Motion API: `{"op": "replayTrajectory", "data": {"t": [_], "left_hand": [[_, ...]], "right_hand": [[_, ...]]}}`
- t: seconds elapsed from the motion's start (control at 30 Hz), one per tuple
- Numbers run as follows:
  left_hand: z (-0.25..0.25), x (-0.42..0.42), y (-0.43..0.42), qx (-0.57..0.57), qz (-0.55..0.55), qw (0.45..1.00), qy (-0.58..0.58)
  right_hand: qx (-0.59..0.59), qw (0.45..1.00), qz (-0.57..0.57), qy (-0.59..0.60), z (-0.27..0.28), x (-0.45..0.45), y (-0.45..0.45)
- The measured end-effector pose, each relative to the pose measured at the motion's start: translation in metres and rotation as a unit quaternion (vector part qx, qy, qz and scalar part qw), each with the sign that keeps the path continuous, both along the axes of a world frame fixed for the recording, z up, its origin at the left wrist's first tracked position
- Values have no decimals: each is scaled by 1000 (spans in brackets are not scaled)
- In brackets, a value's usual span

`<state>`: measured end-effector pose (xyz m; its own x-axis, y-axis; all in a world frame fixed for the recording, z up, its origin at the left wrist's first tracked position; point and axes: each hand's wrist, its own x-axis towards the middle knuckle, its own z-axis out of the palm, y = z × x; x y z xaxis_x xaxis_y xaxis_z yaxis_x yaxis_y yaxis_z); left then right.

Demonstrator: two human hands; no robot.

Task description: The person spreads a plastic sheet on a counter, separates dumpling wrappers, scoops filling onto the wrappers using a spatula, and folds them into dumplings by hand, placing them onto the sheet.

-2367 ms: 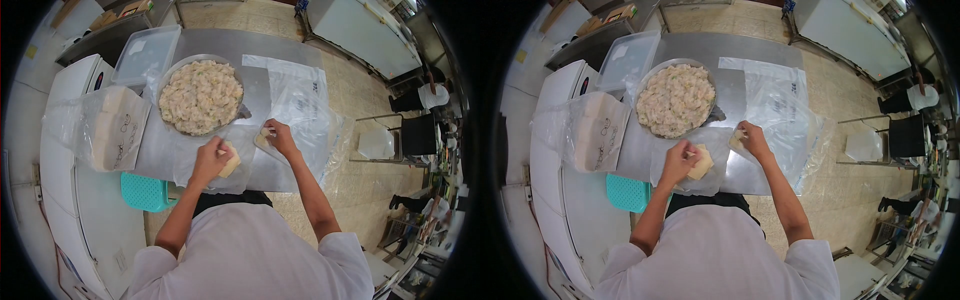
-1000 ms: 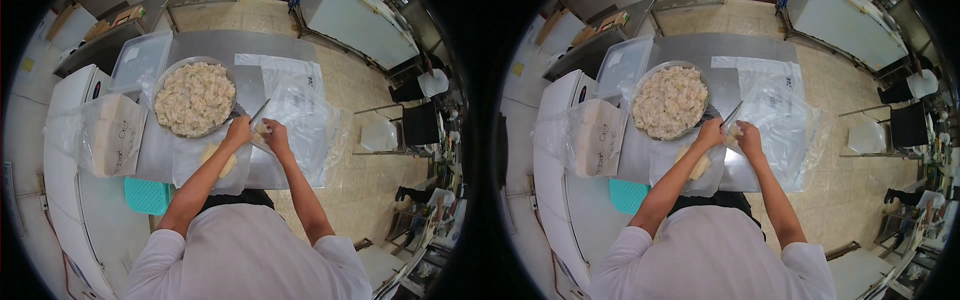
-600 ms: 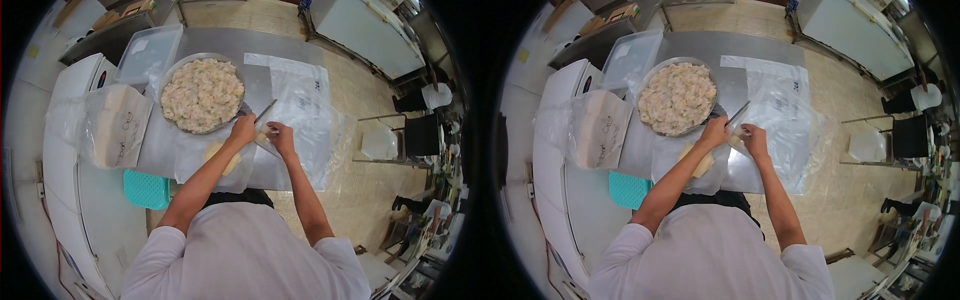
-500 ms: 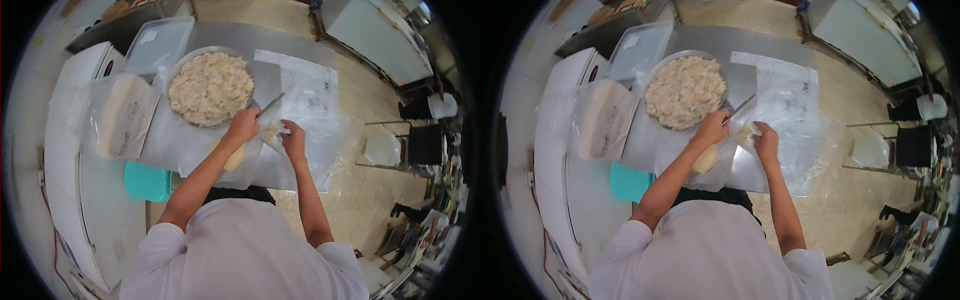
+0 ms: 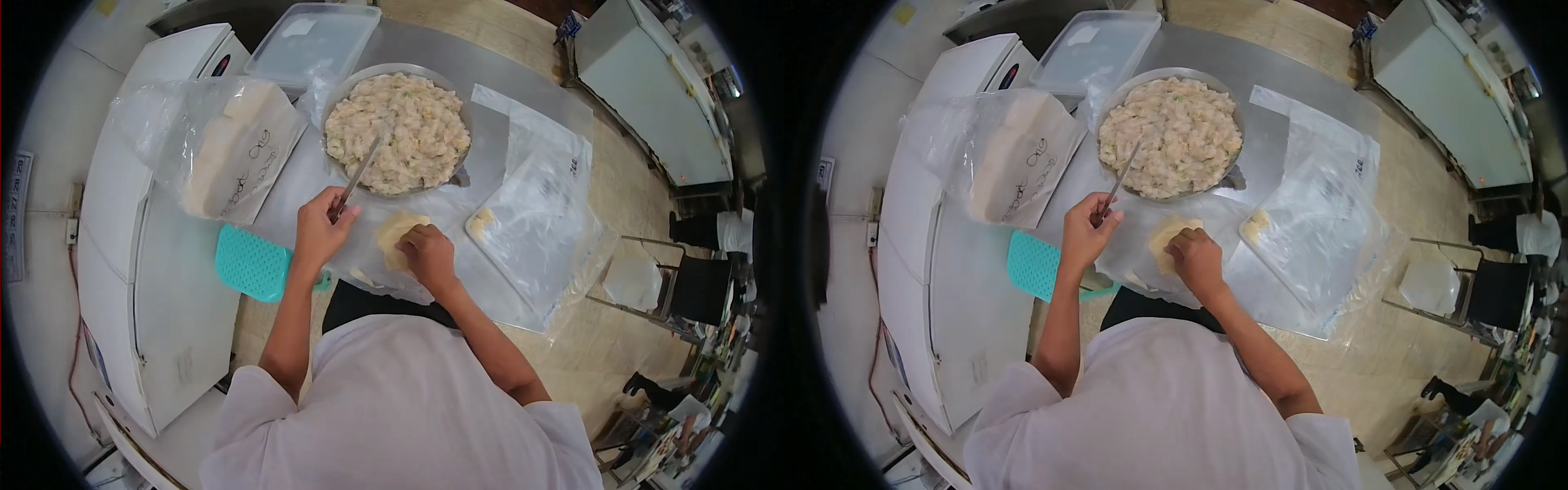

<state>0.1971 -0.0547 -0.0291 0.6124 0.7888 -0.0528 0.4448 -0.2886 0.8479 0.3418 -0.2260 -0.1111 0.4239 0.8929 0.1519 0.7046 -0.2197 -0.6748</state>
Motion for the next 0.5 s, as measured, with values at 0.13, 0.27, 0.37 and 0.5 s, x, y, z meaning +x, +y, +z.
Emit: {"op": "replayTrajectory", "data": {"t": [0.13,0.27,0.37,0.5], "left_hand": [[-9,-16,-5,-55,16,998,-16],[-19,-19,-10,-99,13,994,-43],[-24,-23,-13,-109,1,994,-12],[-52,-11,-34,-182,-18,980,-79]], "right_hand": [[-4,1000,-20,8,28,-12,5],[12,1000,-25,-13,20,-12,12],[16,998,-30,54,13,-1,9],[-14,948,-82,308,12,13,0]]}}
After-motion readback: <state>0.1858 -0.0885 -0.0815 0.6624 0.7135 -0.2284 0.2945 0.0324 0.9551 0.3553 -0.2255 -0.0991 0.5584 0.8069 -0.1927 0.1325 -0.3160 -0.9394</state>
